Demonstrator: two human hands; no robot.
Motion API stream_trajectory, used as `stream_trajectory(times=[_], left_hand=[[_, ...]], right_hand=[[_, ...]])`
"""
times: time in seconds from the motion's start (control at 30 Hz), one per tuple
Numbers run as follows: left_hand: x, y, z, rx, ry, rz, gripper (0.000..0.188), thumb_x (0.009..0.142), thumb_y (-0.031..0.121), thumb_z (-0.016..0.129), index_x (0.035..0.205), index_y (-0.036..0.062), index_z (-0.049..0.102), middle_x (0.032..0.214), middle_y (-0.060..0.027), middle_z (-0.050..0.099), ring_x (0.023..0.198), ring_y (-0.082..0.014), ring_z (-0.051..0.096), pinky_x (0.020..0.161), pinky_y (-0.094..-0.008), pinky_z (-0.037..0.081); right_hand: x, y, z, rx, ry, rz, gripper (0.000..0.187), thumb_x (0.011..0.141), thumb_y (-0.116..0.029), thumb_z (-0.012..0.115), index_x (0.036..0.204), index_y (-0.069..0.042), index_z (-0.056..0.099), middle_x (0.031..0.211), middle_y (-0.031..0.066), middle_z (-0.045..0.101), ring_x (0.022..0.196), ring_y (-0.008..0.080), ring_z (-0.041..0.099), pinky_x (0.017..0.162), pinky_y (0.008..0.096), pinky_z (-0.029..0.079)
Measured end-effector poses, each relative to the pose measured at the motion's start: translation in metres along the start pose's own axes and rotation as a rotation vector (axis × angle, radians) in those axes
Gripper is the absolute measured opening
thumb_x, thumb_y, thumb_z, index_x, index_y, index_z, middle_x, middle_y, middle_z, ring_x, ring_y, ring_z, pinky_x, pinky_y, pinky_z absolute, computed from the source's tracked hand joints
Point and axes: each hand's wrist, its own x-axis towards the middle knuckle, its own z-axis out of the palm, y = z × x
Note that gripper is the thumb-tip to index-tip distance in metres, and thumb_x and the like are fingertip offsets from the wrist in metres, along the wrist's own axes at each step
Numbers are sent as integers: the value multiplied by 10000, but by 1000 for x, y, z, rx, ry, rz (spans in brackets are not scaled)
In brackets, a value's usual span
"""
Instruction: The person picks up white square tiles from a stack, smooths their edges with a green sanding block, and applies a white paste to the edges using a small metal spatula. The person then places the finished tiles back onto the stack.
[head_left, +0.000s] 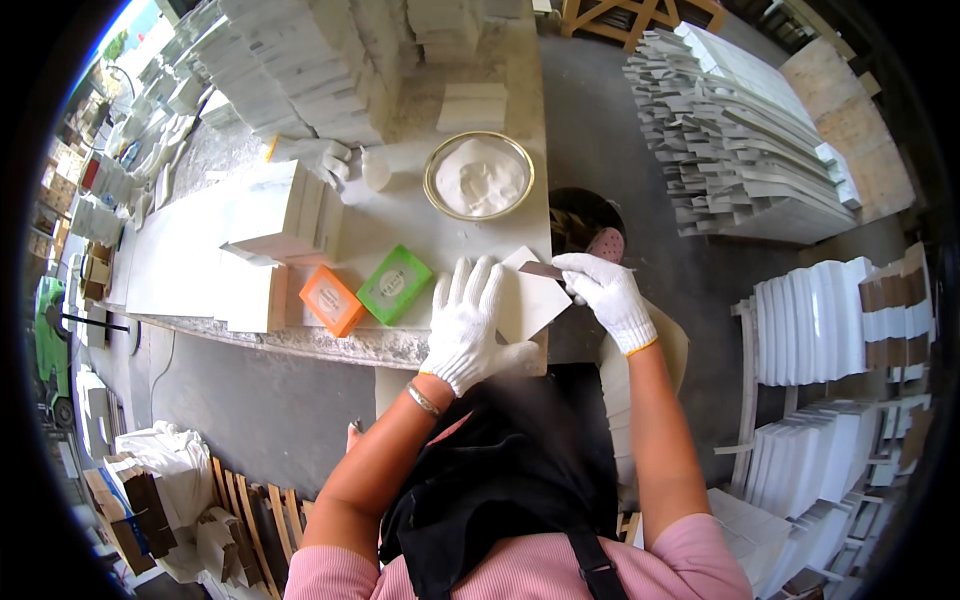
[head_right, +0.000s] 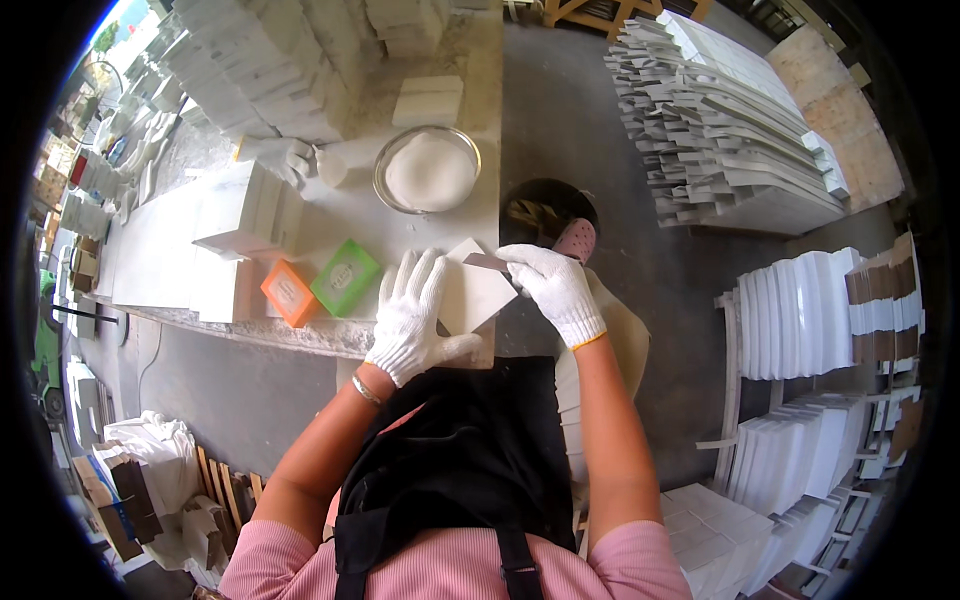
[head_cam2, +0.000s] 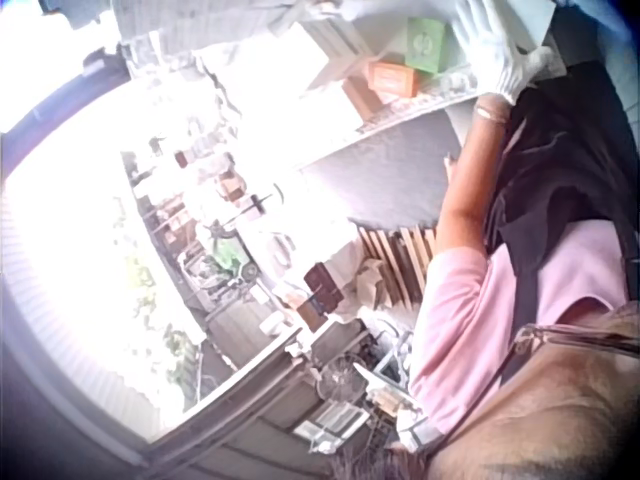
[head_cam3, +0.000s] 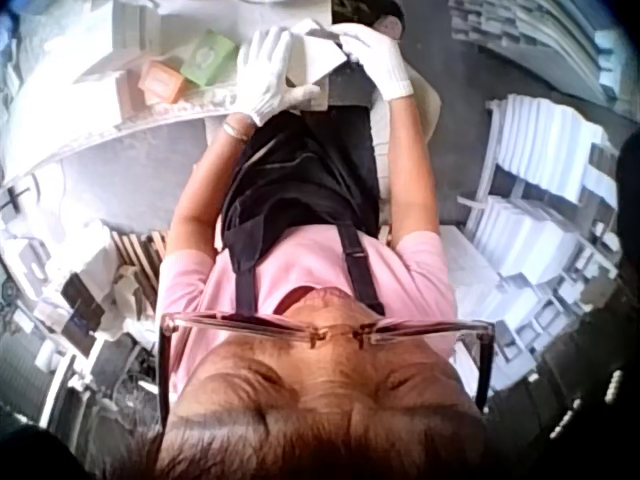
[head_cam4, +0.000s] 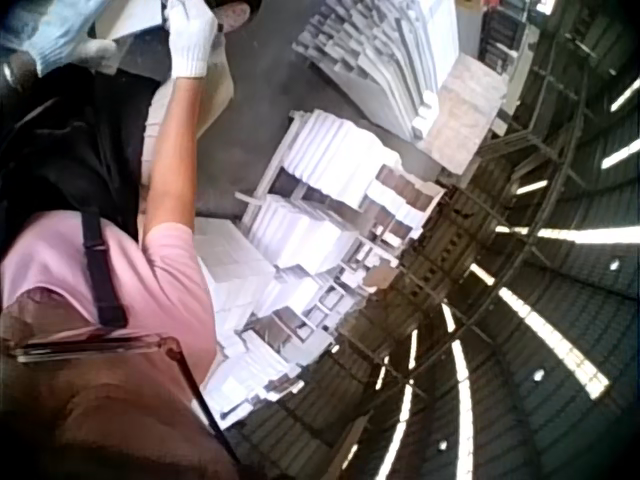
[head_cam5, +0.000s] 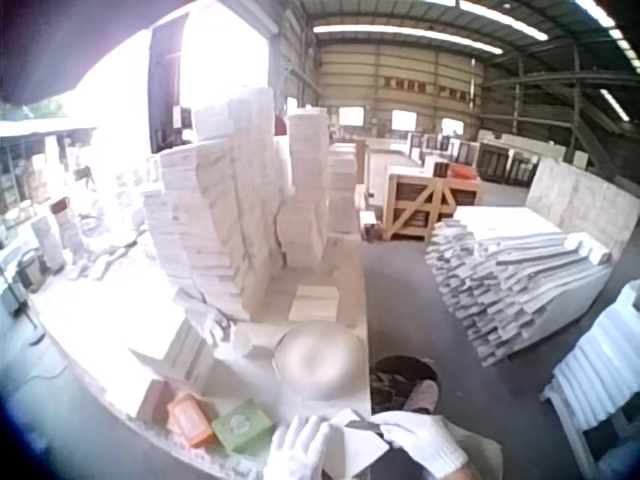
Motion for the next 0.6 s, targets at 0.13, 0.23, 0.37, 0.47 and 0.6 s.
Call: stream_trajectory(times=[0.13, 0.23, 0.37, 0.47, 0.6], left_hand=[[-1, -1, 5, -3, 36, 24, 1077, 626, 601, 793, 1440, 11, 408, 1487, -205, 426, 1408, -440, 347, 1146, -572, 277], [-4, -3, 5, 10, 51, 15, 1063, 645, 609, 781, 1439, 6, 409, 1487, -203, 429, 1409, -434, 348, 1148, -572, 276], [-3, -1, 5, 9, 45, 11, 1061, 656, 619, 773, 1442, 7, 408, 1486, -208, 432, 1412, -437, 346, 1153, -576, 272], [-3, -1, 6, 17, 50, 19, 1060, 656, 618, 774, 1443, 10, 409, 1489, -210, 428, 1411, -440, 348, 1154, -576, 272], [-2, -3, 9, 18, 54, 46, 1074, 647, 619, 781, 1448, 13, 400, 1495, -217, 419, 1408, -445, 352, 1156, -575, 271]], right_hand=[[-13, 4, -2, -86, -24, -50, 223, 934, -30, 608, 1130, 6, 709, 840, 35, 686, 699, 86, 593, 657, 234, 493], [-40, 11, 1, -146, -23, -116, 290, 923, 5, 556, 1172, -4, 705, 869, 13, 670, 749, 67, 587, 654, 213, 494], [-45, 8, 4, -136, 55, -59, 256, 949, -43, 583, 1171, -17, 707, 884, 21, 684, 732, 60, 589, 642, 217, 495], [-35, 5, 16, -136, 166, -81, 233, 963, -73, 601, 1165, -32, 711, 870, 1, 677, 719, 48, 583, 633, 213, 489], [-54, 16, 35, -281, 160, -308, 243, 933, -19, 608, 1151, -34, 715, 836, 16, 675, 684, 70, 587, 627, 228, 502]])
